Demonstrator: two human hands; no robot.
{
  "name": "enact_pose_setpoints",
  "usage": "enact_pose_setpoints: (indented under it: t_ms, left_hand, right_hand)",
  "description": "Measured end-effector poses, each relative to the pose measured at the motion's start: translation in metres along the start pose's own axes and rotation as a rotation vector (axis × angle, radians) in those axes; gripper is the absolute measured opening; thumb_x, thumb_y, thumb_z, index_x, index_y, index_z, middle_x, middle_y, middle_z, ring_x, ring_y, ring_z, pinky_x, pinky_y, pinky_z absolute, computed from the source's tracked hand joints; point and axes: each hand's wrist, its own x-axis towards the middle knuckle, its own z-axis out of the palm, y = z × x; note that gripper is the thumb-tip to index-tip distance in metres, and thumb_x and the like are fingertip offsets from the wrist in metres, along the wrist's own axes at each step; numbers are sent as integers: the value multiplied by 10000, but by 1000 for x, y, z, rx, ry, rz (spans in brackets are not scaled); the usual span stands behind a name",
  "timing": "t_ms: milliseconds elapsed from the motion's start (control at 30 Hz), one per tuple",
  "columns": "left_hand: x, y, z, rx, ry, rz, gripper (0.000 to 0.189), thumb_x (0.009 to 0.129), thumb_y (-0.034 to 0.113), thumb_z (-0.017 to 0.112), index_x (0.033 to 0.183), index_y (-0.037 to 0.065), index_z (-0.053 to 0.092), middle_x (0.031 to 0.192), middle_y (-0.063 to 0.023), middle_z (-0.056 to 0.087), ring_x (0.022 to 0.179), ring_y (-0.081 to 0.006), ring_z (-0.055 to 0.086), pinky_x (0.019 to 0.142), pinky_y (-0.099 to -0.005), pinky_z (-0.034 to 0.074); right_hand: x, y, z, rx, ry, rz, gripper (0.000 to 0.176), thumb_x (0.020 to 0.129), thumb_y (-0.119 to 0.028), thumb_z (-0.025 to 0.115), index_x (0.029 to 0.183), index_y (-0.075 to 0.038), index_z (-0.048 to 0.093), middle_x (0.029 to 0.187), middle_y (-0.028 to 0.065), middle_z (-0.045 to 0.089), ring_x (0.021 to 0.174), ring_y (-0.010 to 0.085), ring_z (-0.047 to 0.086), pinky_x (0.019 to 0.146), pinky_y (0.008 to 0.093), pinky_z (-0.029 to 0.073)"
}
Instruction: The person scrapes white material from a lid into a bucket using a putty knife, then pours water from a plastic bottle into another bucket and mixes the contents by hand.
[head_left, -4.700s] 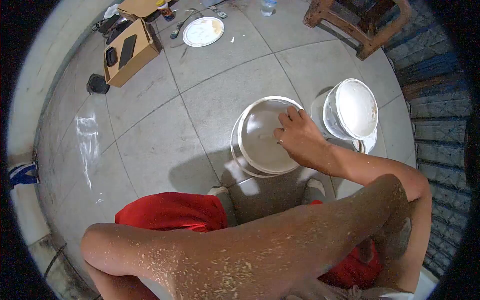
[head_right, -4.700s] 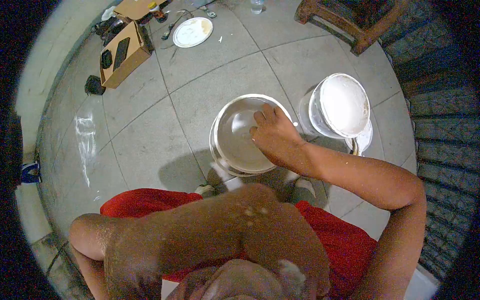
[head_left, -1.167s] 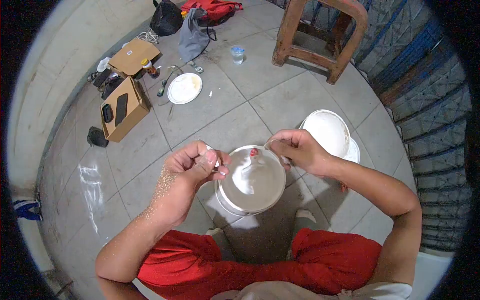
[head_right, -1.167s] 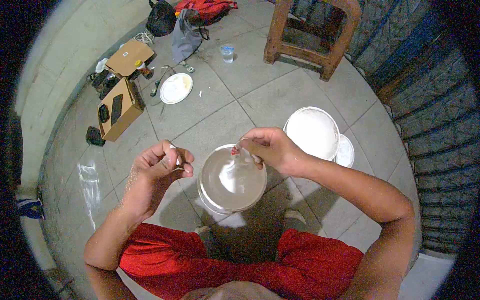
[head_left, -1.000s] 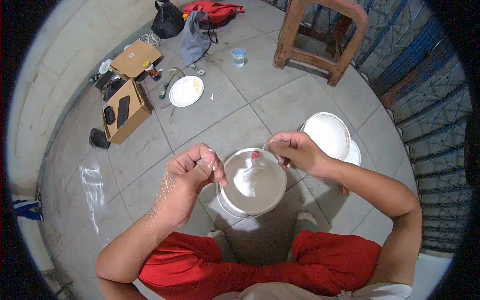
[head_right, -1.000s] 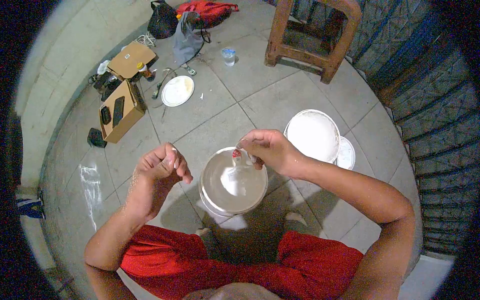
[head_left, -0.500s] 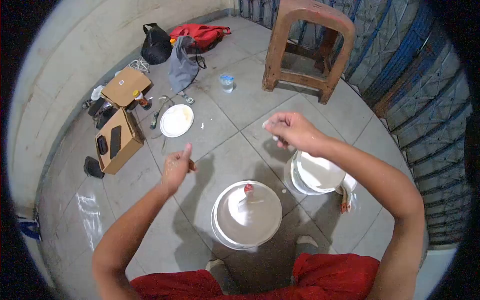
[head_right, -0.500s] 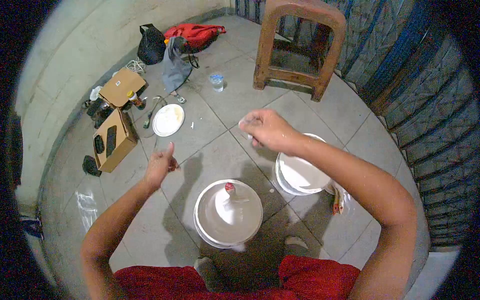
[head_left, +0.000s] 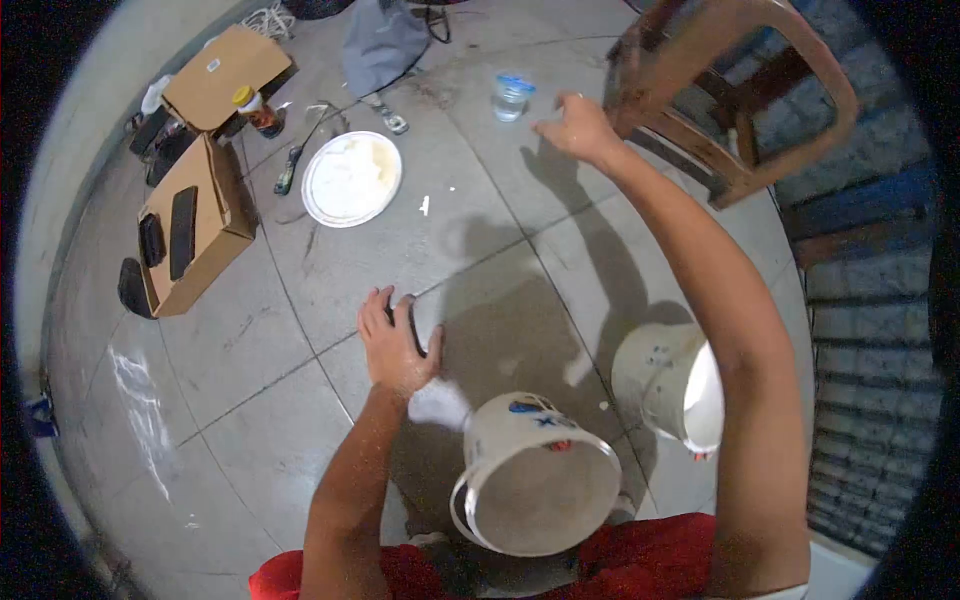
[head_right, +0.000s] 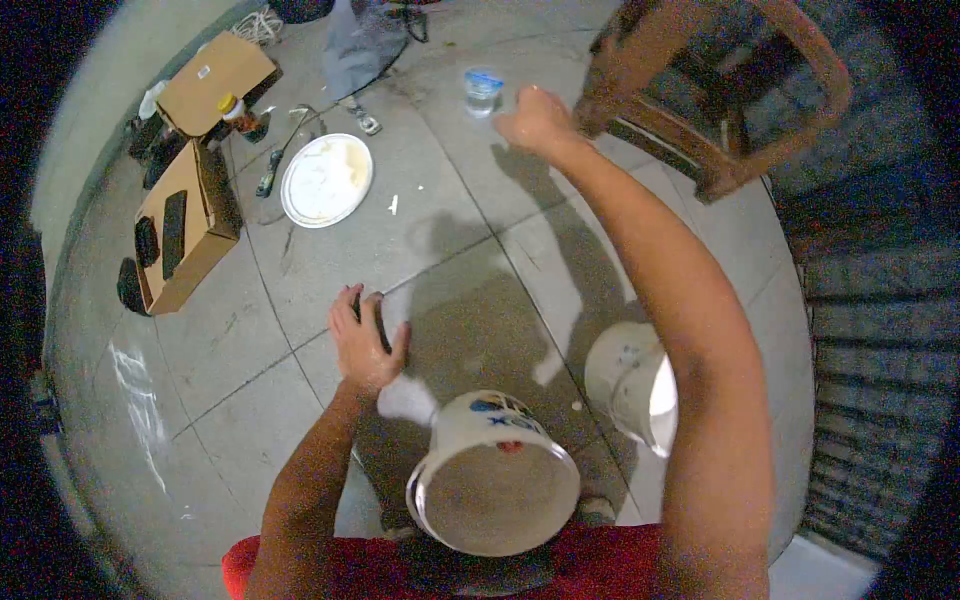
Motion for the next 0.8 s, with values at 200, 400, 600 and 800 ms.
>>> enact_pose_setpoints:
  t_ms: [200, 400, 600, 800]
  left_hand:
    - [4, -3, -1, -83, 26, -7, 573, 761, 242, 743, 1242, 22, 526, 1374, -261, 418, 1317, -487, 362, 1095, -587, 277]
    - [5, -4, -5, -98, 23, -17, 588, 751, 241, 755, 1247, 21, 530, 1382, -252, 417, 1329, -479, 353, 1107, -574, 273]
    - [1, -2, -4, -81, 44, 20, 634, 750, 309, 776, 1250, 12, 525, 1398, -268, 399, 1345, -462, 332, 1118, -554, 267]
    - [0, -11, 5, -151, -52, -69, 722, 735, 454, 781, 1223, -15, 529, 1404, -273, 377, 1360, -458, 280, 1136, -560, 210]
  right_hand:
    - [58, -38, 40, -260, 206, 181, 832, 737, -542, 795, 1369, -71, 528, 1406, 239, 472, 1359, 424, 388, 1071, 547, 399]
    - [52, -49, 49, -143, 170, 180, 849, 739, -538, 790, 1335, 12, 538, 1347, 236, 528, 1294, 395, 459, 1045, 525, 418]
    - [-48, -62, -17, 81, 347, -215, 714, 693, -449, 828, 1144, 37, 562, 1145, 272, 593, 1095, 436, 570, 940, 506, 472]
    - [-241, -78, -128, 265, 313, -363, 723, 667, -430, 841, 1162, 17, 561, 1043, 233, 558, 1008, 406, 572, 895, 473, 476]
